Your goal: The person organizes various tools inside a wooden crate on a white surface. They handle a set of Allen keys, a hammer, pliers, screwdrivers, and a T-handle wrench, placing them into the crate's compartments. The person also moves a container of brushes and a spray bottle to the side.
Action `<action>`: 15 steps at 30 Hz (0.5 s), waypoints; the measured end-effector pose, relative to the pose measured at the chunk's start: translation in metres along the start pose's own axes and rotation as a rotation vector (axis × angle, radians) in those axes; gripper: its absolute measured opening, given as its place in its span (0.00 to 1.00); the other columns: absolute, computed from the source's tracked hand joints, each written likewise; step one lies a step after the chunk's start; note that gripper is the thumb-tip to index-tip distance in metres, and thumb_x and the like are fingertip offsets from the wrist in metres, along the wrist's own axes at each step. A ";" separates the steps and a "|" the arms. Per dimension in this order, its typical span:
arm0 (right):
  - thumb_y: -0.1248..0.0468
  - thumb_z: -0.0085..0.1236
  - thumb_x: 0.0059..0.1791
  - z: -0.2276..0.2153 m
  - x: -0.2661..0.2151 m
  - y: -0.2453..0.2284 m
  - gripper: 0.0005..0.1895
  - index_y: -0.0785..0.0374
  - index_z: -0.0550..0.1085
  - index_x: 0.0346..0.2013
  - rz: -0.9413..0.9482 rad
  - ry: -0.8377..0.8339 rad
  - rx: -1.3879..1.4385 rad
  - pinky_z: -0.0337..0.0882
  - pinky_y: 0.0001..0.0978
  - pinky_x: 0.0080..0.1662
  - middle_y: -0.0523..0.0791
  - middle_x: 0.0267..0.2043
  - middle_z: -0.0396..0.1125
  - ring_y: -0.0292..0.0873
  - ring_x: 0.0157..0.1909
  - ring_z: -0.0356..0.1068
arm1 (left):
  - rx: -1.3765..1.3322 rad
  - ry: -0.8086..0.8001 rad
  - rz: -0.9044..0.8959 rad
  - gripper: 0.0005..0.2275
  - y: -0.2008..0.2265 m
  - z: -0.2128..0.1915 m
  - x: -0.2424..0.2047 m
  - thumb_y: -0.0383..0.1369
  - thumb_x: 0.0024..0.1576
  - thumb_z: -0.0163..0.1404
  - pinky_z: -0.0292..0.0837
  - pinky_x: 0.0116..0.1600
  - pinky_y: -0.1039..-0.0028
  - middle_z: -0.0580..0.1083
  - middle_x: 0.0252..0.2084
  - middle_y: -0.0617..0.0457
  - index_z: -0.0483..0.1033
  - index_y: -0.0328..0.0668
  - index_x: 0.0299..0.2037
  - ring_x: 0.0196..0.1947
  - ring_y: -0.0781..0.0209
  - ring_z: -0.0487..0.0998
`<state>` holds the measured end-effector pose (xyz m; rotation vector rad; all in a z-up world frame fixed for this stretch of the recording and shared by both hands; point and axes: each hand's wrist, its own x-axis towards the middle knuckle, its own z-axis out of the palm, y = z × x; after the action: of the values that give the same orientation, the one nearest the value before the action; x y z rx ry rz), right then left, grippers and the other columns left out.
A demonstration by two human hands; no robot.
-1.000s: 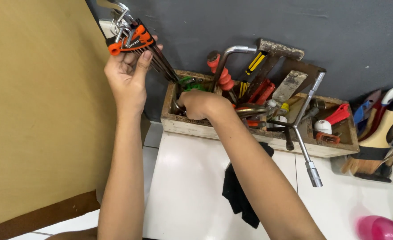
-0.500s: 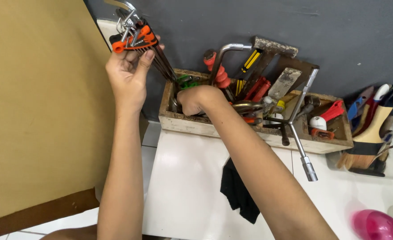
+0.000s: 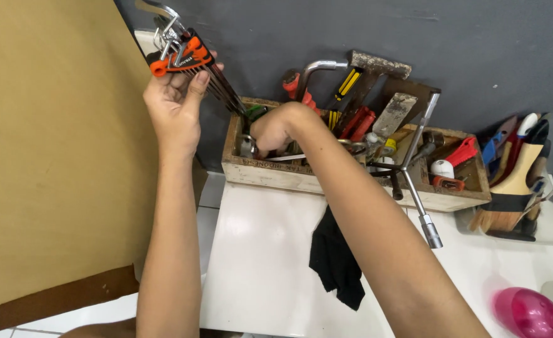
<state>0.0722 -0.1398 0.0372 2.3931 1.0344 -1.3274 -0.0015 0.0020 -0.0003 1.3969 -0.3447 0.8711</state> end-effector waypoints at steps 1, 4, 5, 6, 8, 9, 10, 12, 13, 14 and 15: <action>0.63 0.45 0.54 0.000 -0.008 -0.002 0.11 0.68 0.70 0.31 -0.001 -0.006 0.000 0.55 0.36 0.29 0.45 0.28 0.58 0.43 0.26 0.53 | 0.001 0.002 -0.005 0.10 -0.002 -0.001 -0.002 0.30 0.65 0.51 0.76 0.61 0.66 0.76 0.51 0.40 0.70 0.35 0.53 0.48 0.50 0.82; 0.57 0.46 0.51 -0.004 -0.038 -0.006 0.15 0.66 0.72 0.42 0.022 0.072 -0.011 0.61 0.39 0.37 0.46 0.36 0.65 0.47 0.34 0.60 | -0.058 0.008 -0.009 0.10 -0.003 -0.001 -0.001 0.28 0.65 0.52 0.78 0.62 0.63 0.76 0.52 0.38 0.69 0.35 0.54 0.49 0.46 0.82; 0.58 0.45 0.50 -0.005 -0.049 -0.008 0.14 0.63 0.70 0.45 0.059 0.108 0.143 0.59 0.36 0.38 0.45 0.38 0.63 0.44 0.36 0.59 | -0.052 0.003 -0.004 0.10 -0.002 0.000 0.000 0.29 0.65 0.52 0.77 0.62 0.64 0.76 0.52 0.40 0.70 0.36 0.53 0.49 0.48 0.82; 0.59 0.44 0.50 -0.005 -0.060 -0.010 0.14 0.61 0.69 0.48 0.096 0.144 0.296 0.56 0.34 0.38 0.44 0.41 0.61 0.42 0.37 0.57 | -0.044 -0.001 0.002 0.10 -0.001 0.001 0.000 0.29 0.65 0.52 0.77 0.62 0.65 0.76 0.51 0.41 0.70 0.36 0.53 0.49 0.50 0.82; 0.58 0.44 0.49 0.006 -0.050 -0.008 0.19 0.62 0.69 0.51 0.099 0.191 0.276 0.61 0.35 0.45 0.45 0.50 0.64 0.44 0.47 0.62 | -0.024 -0.002 0.006 0.09 0.001 0.002 -0.001 0.29 0.65 0.52 0.77 0.62 0.65 0.76 0.51 0.41 0.70 0.36 0.53 0.49 0.50 0.82; 0.57 0.44 0.48 0.011 -0.046 -0.007 0.23 0.64 0.69 0.55 0.103 0.240 0.258 0.66 0.37 0.51 0.47 0.60 0.67 0.46 0.57 0.67 | -0.006 -0.006 0.010 0.09 0.002 0.004 -0.001 0.29 0.65 0.52 0.77 0.62 0.66 0.77 0.51 0.40 0.70 0.35 0.52 0.49 0.50 0.82; 0.57 0.44 0.48 0.018 -0.037 -0.002 0.23 0.64 0.69 0.55 0.107 0.243 0.259 0.66 0.37 0.51 0.47 0.60 0.67 0.46 0.57 0.67 | -0.010 -0.008 0.012 0.09 0.002 0.005 -0.001 0.29 0.65 0.52 0.77 0.62 0.66 0.77 0.51 0.40 0.70 0.35 0.52 0.49 0.50 0.82; 0.67 0.38 0.47 0.030 -0.016 0.005 0.09 0.68 0.66 0.28 0.032 0.300 0.250 0.57 0.42 0.31 0.47 0.32 0.60 0.45 0.30 0.58 | -0.025 -0.011 -0.005 0.09 0.003 0.004 -0.003 0.28 0.65 0.51 0.77 0.63 0.64 0.76 0.52 0.40 0.70 0.36 0.53 0.50 0.49 0.81; 0.67 0.38 0.47 0.029 -0.019 0.004 0.09 0.68 0.66 0.28 0.030 0.302 0.248 0.57 0.42 0.31 0.47 0.32 0.60 0.45 0.30 0.58 | -0.023 -0.010 -0.002 0.09 0.003 0.004 -0.001 0.28 0.65 0.51 0.77 0.63 0.64 0.76 0.52 0.40 0.70 0.36 0.53 0.50 0.49 0.81; 0.67 0.36 0.47 0.030 -0.021 0.001 0.08 0.67 0.64 0.27 0.038 0.288 0.279 0.54 0.42 0.31 0.46 0.31 0.58 0.44 0.29 0.55 | -0.023 -0.006 -0.003 0.09 0.004 0.005 -0.002 0.28 0.65 0.51 0.77 0.62 0.64 0.76 0.52 0.40 0.70 0.36 0.53 0.50 0.50 0.82; 0.67 0.35 0.47 0.031 -0.023 -0.001 0.08 0.65 0.63 0.26 0.047 0.273 0.310 0.52 0.42 0.30 0.46 0.30 0.55 0.44 0.28 0.52 | -0.022 -0.002 -0.004 0.10 0.004 0.006 -0.003 0.29 0.65 0.51 0.77 0.62 0.65 0.76 0.51 0.40 0.70 0.35 0.53 0.49 0.50 0.82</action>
<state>0.0433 -0.1651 0.0387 2.8745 0.8813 -1.2473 -0.0050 -0.0047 0.0019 1.3778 -0.3521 0.8598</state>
